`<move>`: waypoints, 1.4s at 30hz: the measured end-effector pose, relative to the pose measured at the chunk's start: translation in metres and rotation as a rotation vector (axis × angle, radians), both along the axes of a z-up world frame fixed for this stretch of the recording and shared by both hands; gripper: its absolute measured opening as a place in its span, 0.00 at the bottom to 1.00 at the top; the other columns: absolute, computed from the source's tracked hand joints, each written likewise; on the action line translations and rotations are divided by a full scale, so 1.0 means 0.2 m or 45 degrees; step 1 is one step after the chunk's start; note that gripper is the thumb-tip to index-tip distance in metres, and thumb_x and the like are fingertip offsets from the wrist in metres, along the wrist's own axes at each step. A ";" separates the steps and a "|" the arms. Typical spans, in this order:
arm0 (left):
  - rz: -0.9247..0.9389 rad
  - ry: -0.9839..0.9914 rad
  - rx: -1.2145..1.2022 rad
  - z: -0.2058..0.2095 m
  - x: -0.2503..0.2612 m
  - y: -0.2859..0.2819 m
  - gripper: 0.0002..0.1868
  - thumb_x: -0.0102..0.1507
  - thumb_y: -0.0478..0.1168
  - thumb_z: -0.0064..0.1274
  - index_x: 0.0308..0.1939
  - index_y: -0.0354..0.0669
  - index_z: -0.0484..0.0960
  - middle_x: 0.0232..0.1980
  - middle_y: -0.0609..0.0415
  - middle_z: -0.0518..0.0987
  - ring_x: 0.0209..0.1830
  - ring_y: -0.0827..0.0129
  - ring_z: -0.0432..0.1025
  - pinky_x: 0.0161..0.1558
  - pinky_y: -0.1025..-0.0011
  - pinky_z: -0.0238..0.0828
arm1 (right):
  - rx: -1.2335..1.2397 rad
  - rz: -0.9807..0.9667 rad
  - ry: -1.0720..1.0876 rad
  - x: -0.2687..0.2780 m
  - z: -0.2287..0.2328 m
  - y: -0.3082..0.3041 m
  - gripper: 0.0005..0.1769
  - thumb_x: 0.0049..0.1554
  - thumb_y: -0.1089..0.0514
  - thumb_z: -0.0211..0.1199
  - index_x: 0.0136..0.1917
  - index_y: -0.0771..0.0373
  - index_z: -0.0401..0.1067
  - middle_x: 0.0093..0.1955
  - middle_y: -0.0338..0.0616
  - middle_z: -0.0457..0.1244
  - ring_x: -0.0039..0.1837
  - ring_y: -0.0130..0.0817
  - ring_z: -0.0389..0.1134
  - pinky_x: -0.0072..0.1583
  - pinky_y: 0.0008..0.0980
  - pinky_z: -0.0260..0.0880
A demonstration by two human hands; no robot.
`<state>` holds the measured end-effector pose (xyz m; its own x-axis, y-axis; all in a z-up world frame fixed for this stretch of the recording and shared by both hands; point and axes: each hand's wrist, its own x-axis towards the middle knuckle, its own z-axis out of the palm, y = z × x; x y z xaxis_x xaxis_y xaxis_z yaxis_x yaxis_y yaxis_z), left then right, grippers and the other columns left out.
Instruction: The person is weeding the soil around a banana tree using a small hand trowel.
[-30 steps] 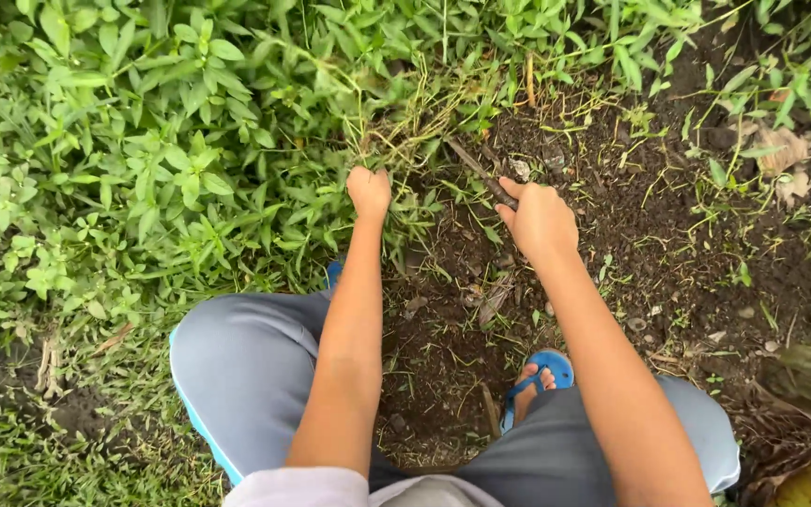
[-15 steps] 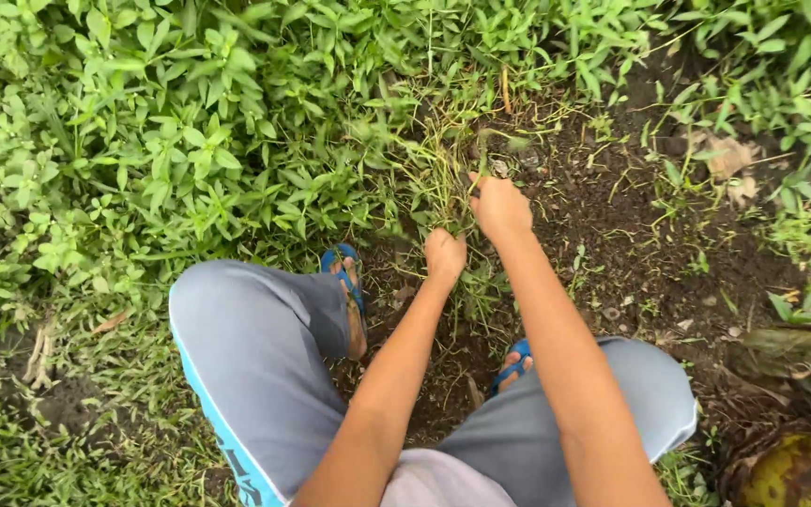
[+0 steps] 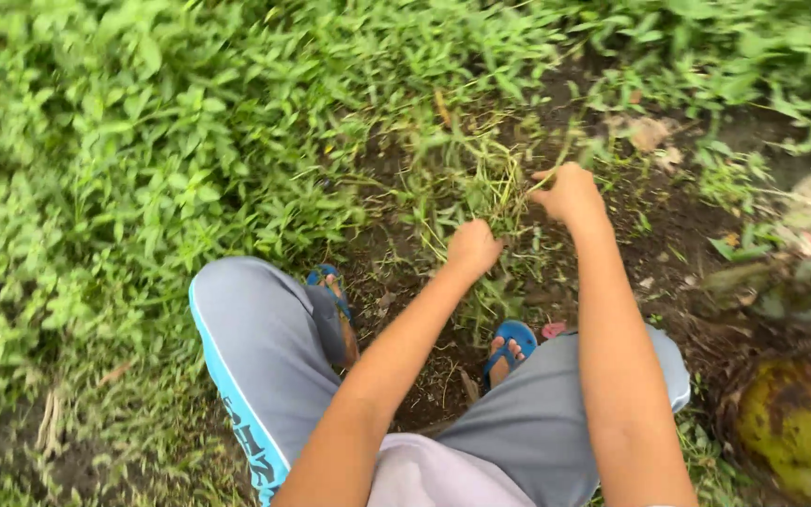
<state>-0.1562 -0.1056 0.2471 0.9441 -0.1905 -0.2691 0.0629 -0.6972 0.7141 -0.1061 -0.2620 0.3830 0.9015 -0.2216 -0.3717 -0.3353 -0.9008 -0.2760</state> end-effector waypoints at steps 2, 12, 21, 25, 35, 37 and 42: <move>-0.123 -0.015 0.110 0.06 0.11 0.00 0.21 0.59 0.49 0.64 0.36 0.29 0.84 0.39 0.34 0.83 0.41 0.43 0.80 0.44 0.52 0.78 | 0.046 -0.121 -0.095 -0.11 0.04 -0.20 0.28 0.52 0.51 0.77 0.66 0.52 0.77 0.39 0.54 0.71 0.39 0.39 0.74 0.49 0.42 0.74; -0.843 -0.431 0.397 0.51 0.38 -0.45 0.22 0.59 0.46 0.65 0.48 0.32 0.82 0.50 0.35 0.82 0.52 0.42 0.78 0.54 0.51 0.76 | 0.454 -0.924 -0.314 -1.15 0.18 -0.76 0.31 0.49 0.56 0.76 0.66 0.57 0.76 0.36 0.48 0.71 0.35 0.28 0.72 0.32 0.35 0.67; -1.833 -0.937 0.744 0.66 -0.80 -1.48 0.20 0.61 0.41 0.55 0.56 0.43 0.83 0.70 0.40 0.68 0.73 0.38 0.56 0.67 0.31 0.47 | 0.712 -1.520 -0.651 -1.95 -0.65 -0.54 0.24 0.49 0.57 0.75 0.57 0.62 0.74 0.32 0.50 0.68 0.28 0.35 0.64 0.32 0.41 0.67; -2.210 -0.928 0.812 0.54 -1.68 -1.70 0.20 0.63 0.46 0.53 0.58 0.48 0.82 0.71 0.44 0.67 0.74 0.45 0.56 0.69 0.34 0.44 | 1.723 -1.735 -1.176 -2.21 -1.03 -0.39 0.29 0.51 0.52 0.73 0.62 0.66 0.70 0.39 0.52 0.69 0.37 0.37 0.70 0.40 0.40 0.73; -2.512 -0.620 0.015 0.64 -2.31 -1.62 0.34 0.58 0.20 0.50 0.62 0.59 0.80 0.65 0.49 0.72 0.67 0.49 0.66 0.71 0.32 0.48 | 0.605 -1.532 -1.097 -2.37 -1.28 -0.35 0.33 0.52 0.54 0.77 0.66 0.63 0.67 0.54 0.54 0.65 0.50 0.37 0.67 0.49 0.37 0.69; -2.498 -0.582 0.055 0.62 -2.16 -1.61 0.32 0.59 0.20 0.48 0.61 0.59 0.81 0.61 0.51 0.75 0.65 0.53 0.69 0.71 0.33 0.49 | 0.883 -1.588 -1.029 -2.36 -1.05 -0.33 0.34 0.54 0.53 0.76 0.68 0.62 0.66 0.48 0.57 0.64 0.45 0.35 0.65 0.46 0.36 0.67; -2.148 -0.789 0.135 0.61 -1.56 -1.59 0.23 0.60 0.34 0.56 0.59 0.56 0.83 0.56 0.49 0.80 0.59 0.49 0.73 0.58 0.41 0.65 | 0.910 -1.809 -0.675 -2.23 -0.46 -0.33 0.23 0.56 0.54 0.71 0.62 0.62 0.70 0.33 0.44 0.63 0.30 0.38 0.62 0.33 0.43 0.63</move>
